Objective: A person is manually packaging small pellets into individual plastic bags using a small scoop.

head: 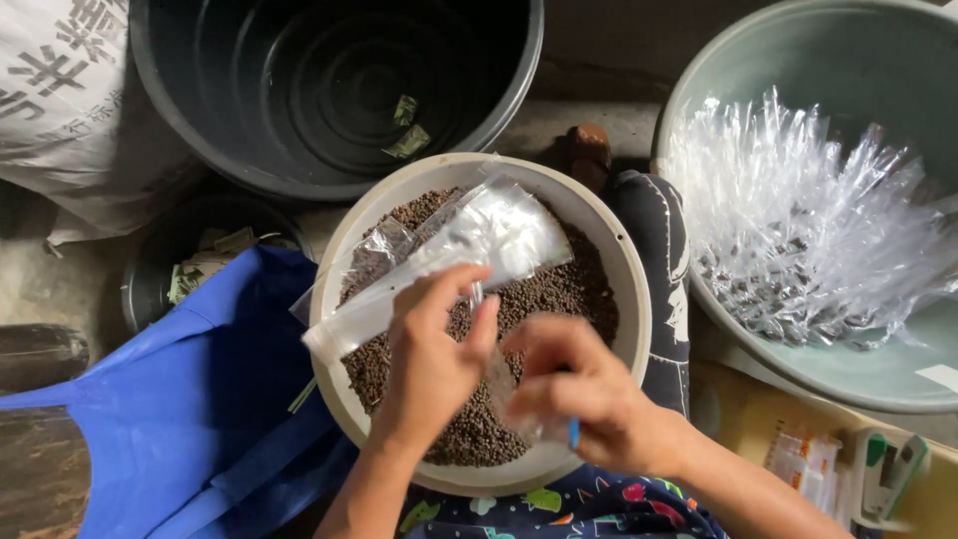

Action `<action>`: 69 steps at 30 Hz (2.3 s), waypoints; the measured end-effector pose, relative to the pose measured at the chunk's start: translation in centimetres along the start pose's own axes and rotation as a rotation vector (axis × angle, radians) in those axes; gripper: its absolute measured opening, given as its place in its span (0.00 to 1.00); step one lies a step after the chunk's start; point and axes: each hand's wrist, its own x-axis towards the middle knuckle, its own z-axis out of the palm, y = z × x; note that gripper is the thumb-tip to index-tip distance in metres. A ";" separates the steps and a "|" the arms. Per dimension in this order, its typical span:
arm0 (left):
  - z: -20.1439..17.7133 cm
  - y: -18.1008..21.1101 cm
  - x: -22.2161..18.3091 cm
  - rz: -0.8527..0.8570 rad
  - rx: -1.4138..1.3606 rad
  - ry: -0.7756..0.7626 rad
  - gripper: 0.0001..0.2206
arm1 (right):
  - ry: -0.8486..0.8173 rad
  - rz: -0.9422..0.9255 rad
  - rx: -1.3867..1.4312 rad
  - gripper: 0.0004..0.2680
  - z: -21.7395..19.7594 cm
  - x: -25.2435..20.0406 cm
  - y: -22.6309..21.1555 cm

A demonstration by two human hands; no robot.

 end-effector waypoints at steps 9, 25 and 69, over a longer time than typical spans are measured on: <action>1.6 2.1 -1.1 0.391 0.119 -0.042 0.13 | 0.663 0.531 0.665 0.09 1.5 2.2 4.0; 1.3 -1.3 -0.9 -0.015 -0.248 -0.236 0.09 | 0.267 0.510 0.923 0.10 -0.4 -0.8 4.8; -9.2 10.1 1.5 -0.031 -0.563 -0.127 0.11 | -0.048 0.337 0.639 0.02 0.3 4.6 6.1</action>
